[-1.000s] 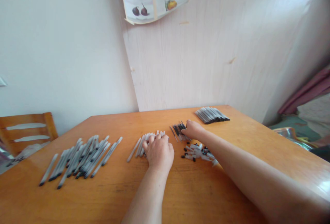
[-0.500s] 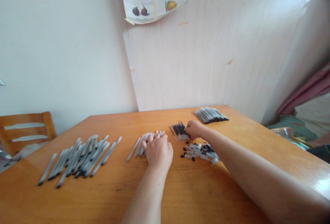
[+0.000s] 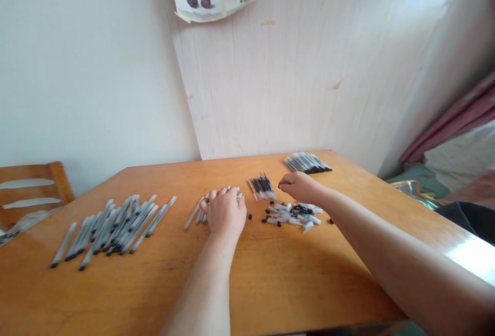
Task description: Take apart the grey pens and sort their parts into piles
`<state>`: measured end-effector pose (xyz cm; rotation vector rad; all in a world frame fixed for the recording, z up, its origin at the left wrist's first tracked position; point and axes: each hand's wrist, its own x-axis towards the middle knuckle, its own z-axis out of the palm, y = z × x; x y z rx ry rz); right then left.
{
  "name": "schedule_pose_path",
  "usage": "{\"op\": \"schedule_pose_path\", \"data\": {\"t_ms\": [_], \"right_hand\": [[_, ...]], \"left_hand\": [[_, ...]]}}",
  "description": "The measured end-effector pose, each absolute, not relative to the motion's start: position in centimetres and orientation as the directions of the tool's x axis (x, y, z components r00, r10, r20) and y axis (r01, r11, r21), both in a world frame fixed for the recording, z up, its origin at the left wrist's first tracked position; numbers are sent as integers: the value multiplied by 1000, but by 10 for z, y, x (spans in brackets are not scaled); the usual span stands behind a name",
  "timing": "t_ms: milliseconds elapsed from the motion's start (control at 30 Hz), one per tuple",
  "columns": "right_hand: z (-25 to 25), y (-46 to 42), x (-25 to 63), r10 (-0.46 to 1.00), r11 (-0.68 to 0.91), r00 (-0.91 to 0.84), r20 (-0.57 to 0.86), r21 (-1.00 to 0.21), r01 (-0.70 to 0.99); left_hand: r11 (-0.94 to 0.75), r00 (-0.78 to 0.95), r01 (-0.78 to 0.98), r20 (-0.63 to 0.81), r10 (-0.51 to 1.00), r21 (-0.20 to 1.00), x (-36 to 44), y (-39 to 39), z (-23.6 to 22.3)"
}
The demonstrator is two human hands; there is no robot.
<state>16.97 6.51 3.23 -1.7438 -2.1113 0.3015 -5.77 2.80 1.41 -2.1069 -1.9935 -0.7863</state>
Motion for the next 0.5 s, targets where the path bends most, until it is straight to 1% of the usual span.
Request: {"op": "schedule_pose_path", "data": {"t_ms": [133, 200, 267, 333, 433, 500], "right_hand": [[35, 46, 167, 949, 290, -218, 226, -369, 883], [32, 38, 162, 925, 319, -214, 315, -334, 887], [28, 31, 157, 884, 309, -163, 438, -285, 907], [24, 26, 153, 838, 295, -139, 527, -226, 928], [19, 21, 152, 788, 340, -215, 577, -116, 933], [17, 18, 153, 760, 378, -272, 591, -62, 924]], "left_hand": [[-129, -16, 955, 482, 876, 267, -63, 33, 11], [-115, -39, 954, 496, 868, 276, -66, 35, 10], [-93, -68, 954, 506, 860, 286, -67, 36, 11], [-81, -86, 952, 509, 856, 296, -69, 36, 12], [-65, -115, 947, 525, 843, 314, -70, 34, 12], [-33, -165, 940, 539, 826, 338, -71, 33, 11]]}}
